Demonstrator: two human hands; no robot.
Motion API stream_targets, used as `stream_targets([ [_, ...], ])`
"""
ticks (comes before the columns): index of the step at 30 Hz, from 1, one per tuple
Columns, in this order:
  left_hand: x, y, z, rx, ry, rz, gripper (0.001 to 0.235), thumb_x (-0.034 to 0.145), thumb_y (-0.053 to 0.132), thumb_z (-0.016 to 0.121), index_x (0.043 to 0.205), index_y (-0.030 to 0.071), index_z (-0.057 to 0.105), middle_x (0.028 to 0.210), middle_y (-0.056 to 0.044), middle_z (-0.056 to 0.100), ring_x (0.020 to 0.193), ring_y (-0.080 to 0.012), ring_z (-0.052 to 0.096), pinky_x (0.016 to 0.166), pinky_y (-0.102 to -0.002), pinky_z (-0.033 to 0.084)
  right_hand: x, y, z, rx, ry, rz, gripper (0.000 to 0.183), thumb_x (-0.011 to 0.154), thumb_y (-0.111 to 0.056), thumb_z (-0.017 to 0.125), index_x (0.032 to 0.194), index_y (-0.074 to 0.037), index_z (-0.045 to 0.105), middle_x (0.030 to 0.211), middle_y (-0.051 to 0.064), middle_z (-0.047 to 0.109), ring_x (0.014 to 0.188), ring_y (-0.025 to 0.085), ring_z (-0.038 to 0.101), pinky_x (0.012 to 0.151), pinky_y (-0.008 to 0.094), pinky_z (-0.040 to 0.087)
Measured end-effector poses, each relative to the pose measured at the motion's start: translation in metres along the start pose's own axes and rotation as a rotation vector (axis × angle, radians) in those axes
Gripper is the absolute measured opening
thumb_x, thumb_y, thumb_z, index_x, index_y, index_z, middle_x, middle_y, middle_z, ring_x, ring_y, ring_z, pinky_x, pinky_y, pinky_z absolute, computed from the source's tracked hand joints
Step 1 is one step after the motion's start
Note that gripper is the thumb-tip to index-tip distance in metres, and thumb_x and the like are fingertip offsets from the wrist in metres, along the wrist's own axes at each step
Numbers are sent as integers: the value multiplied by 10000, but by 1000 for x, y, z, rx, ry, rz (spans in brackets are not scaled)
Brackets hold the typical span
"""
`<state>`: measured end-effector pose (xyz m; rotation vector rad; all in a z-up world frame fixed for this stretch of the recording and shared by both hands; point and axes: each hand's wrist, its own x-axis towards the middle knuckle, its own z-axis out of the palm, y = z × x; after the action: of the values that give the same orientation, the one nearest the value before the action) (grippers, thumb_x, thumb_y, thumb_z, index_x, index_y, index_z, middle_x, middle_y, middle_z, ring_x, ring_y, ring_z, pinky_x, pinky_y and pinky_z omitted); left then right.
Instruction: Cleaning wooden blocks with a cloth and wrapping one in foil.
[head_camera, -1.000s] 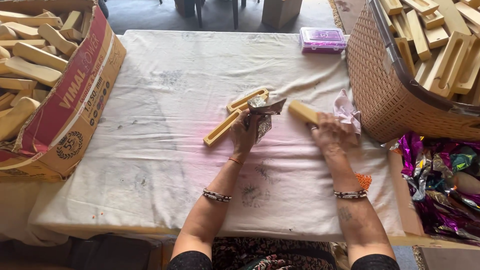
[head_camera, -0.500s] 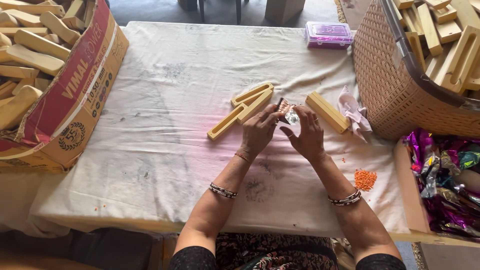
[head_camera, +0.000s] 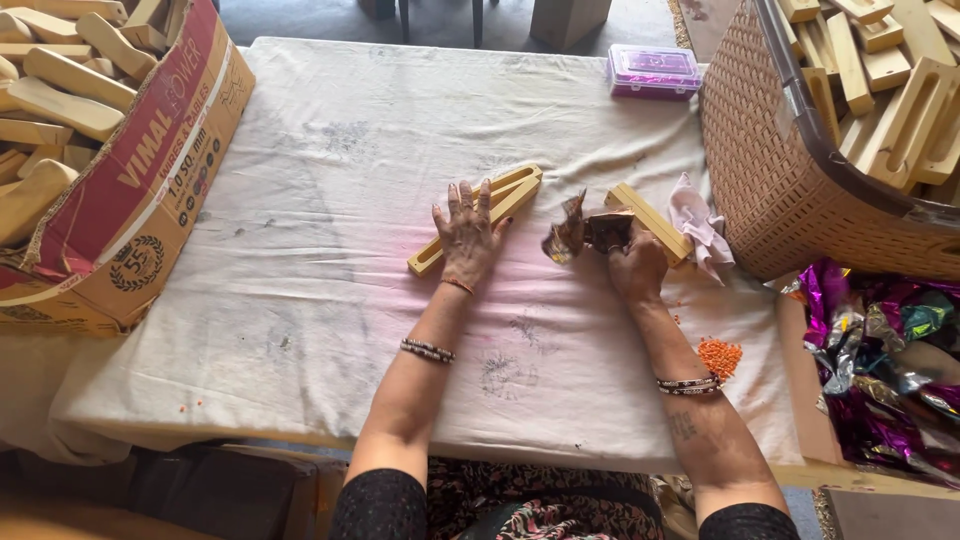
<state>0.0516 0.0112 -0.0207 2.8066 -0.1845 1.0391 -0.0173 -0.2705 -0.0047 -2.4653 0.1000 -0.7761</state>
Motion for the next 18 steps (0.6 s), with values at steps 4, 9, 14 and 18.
stream_targets([
  [4, 12, -17, 25, -78, -246, 65, 757, 850, 583, 734, 1488, 252, 496, 1304, -140, 630, 1182, -313, 608, 863, -486, 555, 0, 1, 3, -24, -29, 6, 284, 912, -321, 749, 1118, -125, 758, 883, 183, 710, 879, 375, 685, 801, 516, 526],
  [9, 10, -42, 33, -91, -215, 24, 538, 878, 534, 753, 1302, 209, 685, 1232, -101, 685, 1086, -251, 646, 816, -435, 580, 0, 1, 1, 18, -15, -40, 285, 886, -233, 730, 1142, -107, 743, 923, 183, 713, 915, 380, 679, 828, 514, 522],
  [14, 8, -83, 19, 13, -131, -105, 494, 928, 452, 785, 1326, 171, 703, 1218, -113, 702, 1048, -249, 651, 748, -424, 589, 0, 4, 5, 25, 1, -85, 289, 833, -149, 711, 1117, -107, 744, 949, 150, 736, 945, 357, 692, 861, 488, 535],
  [18, 6, -86, -22, 34, -135, -212, 578, 867, 550, 769, 1270, 142, 698, 1263, -155, 672, 1124, -301, 629, 893, -468, 532, -5, -14, -2, 28, 41, -213, 326, 782, -69, 701, 1105, -85, 738, 972, 128, 750, 953, 343, 700, 854, 459, 552],
])
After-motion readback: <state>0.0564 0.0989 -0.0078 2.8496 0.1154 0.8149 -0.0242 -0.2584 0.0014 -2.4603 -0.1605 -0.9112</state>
